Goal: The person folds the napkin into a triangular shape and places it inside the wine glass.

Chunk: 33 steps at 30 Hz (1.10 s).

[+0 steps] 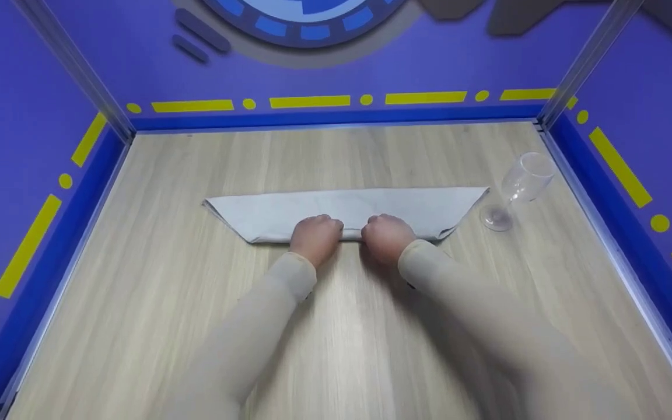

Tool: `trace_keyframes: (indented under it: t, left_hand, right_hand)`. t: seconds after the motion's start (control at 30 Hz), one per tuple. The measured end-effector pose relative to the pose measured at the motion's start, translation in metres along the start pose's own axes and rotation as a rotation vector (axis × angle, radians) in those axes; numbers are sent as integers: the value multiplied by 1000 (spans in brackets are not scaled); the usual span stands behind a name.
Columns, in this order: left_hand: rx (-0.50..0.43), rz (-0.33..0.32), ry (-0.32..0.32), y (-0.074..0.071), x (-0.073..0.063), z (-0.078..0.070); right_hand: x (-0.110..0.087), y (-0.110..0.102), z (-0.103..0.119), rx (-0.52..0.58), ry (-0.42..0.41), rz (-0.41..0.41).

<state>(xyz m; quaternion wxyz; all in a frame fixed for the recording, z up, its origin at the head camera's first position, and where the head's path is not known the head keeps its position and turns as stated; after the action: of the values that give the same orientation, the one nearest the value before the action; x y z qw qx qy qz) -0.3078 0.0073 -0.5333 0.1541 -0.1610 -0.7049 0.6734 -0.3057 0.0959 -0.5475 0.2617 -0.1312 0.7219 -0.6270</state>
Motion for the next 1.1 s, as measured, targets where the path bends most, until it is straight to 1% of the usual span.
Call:
trace_keyframes:
  t: [0.07, 0.23, 0.3, 0.43, 0.67, 0.77, 0.83, 0.9, 1.03, 1.1]
  left_hand:
    - [27, 1, 11, 0, -2, -3]
    - [41, 30, 0, 1, -4, -5]
    - [27, 45, -9, 3, -4, -4]
    - [-15, 54, -23, 5, -2, -1]
    - [-64, 68, -47, 10, 2, 4]
    - [-78, 74, -56, 9, 3, 5]
    - [-87, 84, -57, 9, 3, 5]
    - [-97, 92, -57, 9, 3, 6]
    - [-126, 103, -69, 10, 3, 9]
    - [-141, 102, -76, 11, 4, 11]
  right_hand:
    - [-1, 0, 1, -6, -4, -2]
    - [-2, -1, 0, -4, -13, -47]
    - [-2, -1, -1, 6, -15, -69]
    - [-1, -1, -2, 10, -23, -97]
    - [0, -2, -2, 31, -30, -121]
    - [0, -2, -1, 38, -39, -125]
    - [1, -1, -1, 46, -44, -117]
    - [2, 0, -3, 65, -40, -88]
    - [5, 6, -11, 191, 26, 11]
    - [7, 8, -17, 256, 70, 48]
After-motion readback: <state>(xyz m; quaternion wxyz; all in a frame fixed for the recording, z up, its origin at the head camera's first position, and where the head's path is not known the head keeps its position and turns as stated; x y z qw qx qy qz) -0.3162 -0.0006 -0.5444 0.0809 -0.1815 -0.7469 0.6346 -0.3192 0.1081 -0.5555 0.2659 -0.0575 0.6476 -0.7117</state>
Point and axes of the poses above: each hand's wrist, its own x-axis towards the middle knuckle, its own y-axis out of the palm, z = x × y, the point moved 10 cm from there along x, towards the middle knuckle, and after that the axes turned 4 degrees about z, right-handed, at the moved point
